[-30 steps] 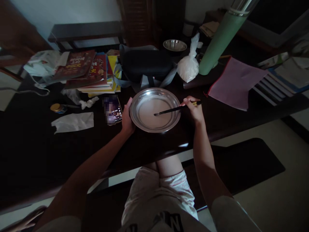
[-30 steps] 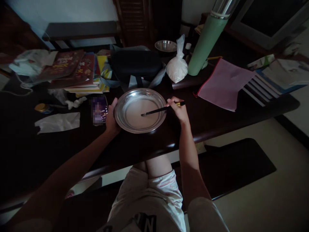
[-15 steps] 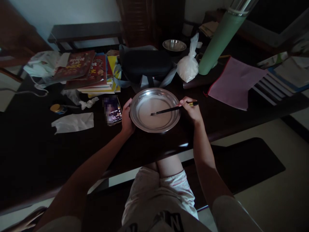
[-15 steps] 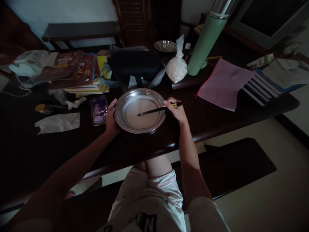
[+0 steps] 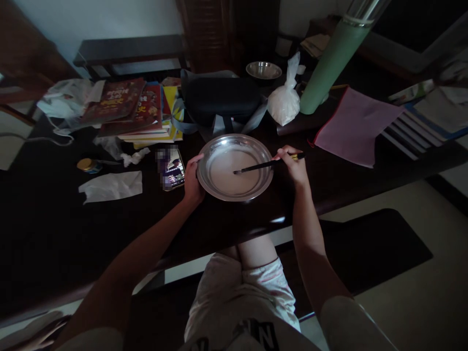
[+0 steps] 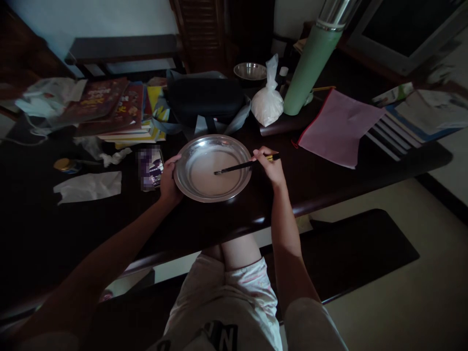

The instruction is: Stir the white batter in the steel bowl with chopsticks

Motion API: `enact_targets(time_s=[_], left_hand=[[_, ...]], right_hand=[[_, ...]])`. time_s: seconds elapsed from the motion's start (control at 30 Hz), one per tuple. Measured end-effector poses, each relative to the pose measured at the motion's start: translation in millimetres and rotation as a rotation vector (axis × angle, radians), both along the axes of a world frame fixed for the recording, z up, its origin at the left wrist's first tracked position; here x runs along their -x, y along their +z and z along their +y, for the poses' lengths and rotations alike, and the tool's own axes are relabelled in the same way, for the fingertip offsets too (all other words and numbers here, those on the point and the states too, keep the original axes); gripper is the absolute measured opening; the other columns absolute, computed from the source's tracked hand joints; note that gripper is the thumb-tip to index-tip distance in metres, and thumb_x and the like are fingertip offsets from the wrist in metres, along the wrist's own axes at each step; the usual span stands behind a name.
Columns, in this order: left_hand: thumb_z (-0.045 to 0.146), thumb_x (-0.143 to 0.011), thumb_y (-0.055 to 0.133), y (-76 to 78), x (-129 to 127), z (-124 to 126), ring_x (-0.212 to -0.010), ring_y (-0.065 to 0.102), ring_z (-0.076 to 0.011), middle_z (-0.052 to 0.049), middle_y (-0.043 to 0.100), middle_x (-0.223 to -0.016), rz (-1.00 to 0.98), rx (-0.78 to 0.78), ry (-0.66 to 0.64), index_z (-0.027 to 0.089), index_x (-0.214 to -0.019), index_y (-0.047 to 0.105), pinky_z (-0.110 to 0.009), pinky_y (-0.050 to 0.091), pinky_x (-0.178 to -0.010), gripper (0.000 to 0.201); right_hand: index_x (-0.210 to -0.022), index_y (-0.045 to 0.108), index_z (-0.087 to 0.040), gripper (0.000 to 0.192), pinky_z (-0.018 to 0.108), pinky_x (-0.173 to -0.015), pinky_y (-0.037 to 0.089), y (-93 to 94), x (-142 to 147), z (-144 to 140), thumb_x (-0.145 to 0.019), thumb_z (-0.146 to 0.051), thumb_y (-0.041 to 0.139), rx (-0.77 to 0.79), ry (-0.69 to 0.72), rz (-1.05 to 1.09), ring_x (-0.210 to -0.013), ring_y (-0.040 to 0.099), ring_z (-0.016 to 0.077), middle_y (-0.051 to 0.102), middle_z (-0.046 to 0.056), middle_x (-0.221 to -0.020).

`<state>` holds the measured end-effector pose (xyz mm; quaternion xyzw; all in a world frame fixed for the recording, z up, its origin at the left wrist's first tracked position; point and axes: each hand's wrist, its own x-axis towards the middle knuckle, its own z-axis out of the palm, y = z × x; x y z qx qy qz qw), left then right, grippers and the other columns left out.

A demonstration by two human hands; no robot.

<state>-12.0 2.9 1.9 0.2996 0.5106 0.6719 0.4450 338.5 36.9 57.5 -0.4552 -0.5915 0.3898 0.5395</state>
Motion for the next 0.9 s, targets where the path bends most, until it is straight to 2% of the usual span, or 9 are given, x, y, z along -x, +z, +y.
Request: enact_targets(time_s=[0.17, 0.33, 0.47, 0.67, 0.8, 0.9], left_hand=[[0.058, -0.108, 0.087, -2.0, 0.1, 0.3, -0.150, 0.083, -0.0341, -0.009, 0.095, -0.142, 0.012, -0.013, 0.002, 0.029, -0.114, 0.092, -0.046, 0.066, -0.135, 0.030], [0.063, -0.109, 0.087, -4.7, 0.9, 1.2, -0.148, 0.084, -0.0353, -0.010, 0.095, -0.143, 0.040, -0.029, 0.001, 0.029, -0.115, 0.093, -0.048, 0.066, -0.133, 0.035], [0.062, -0.110, 0.086, -5.3, 0.4, 1.4, -0.152, 0.082, -0.0358, -0.010, 0.094, -0.146, 0.043, -0.054, 0.003, 0.030, -0.114, 0.093, -0.049, 0.064, -0.137, 0.033], [0.061, -0.110, 0.087, -4.5, 0.3, 0.8, -0.150, 0.083, -0.0355, -0.009, 0.095, -0.142, 0.015, -0.042, -0.006, 0.031, -0.113, 0.094, -0.049, 0.066, -0.136, 0.031], [0.064, -0.110, 0.088, -4.0, 0.8, 0.2, -0.151, 0.083, -0.0354, -0.010, 0.095, -0.145, 0.031, -0.037, -0.006, 0.030, -0.115, 0.094, -0.048, 0.065, -0.136, 0.036], [0.067, -0.108, 0.088, -4.5, 0.2, 0.0, -0.149, 0.083, -0.0351, -0.010, 0.094, -0.146, 0.031, -0.043, -0.009, 0.030, -0.116, 0.093, -0.047, 0.065, -0.135, 0.038]], right_hand=[[-0.071, 0.077, -0.032, 0.081, 0.046, -0.089, 0.072, 0.7, 2.1, 0.1, -0.080, -0.110, 0.094, -0.004, 0.068, -0.017, -0.078, 0.083, 0.0245, 0.079, 0.000, -0.073], [-0.069, 0.072, -0.033, 0.084, 0.047, -0.087, 0.071, 3.2, 1.7, -1.2, -0.081, -0.114, 0.090, 0.005, -0.007, -0.015, -0.080, 0.083, 0.0259, 0.078, -0.001, -0.071], [-0.069, 0.075, -0.033, 0.081, 0.046, -0.087, 0.071, 2.7, 2.6, -1.7, -0.078, -0.112, 0.094, 0.019, 0.065, -0.015, -0.075, 0.080, 0.0245, 0.076, -0.001, -0.070], [-0.068, 0.074, -0.033, 0.082, 0.045, -0.084, 0.071, 1.5, 0.6, -1.7, -0.081, -0.111, 0.092, 0.001, -0.021, 0.002, -0.077, 0.083, 0.0255, 0.079, 0.000, -0.071], [-0.068, 0.076, -0.032, 0.081, 0.046, -0.086, 0.071, 2.4, 2.5, -2.2, -0.079, -0.111, 0.094, 0.009, 0.043, -0.017, -0.076, 0.083, 0.0248, 0.080, 0.000, -0.072], [-0.069, 0.077, -0.033, 0.082, 0.046, -0.087, 0.072, 3.5, 2.7, -2.3, -0.079, -0.113, 0.093, 0.000, 0.026, -0.016, -0.077, 0.084, 0.0252, 0.081, 0.000, -0.073]])
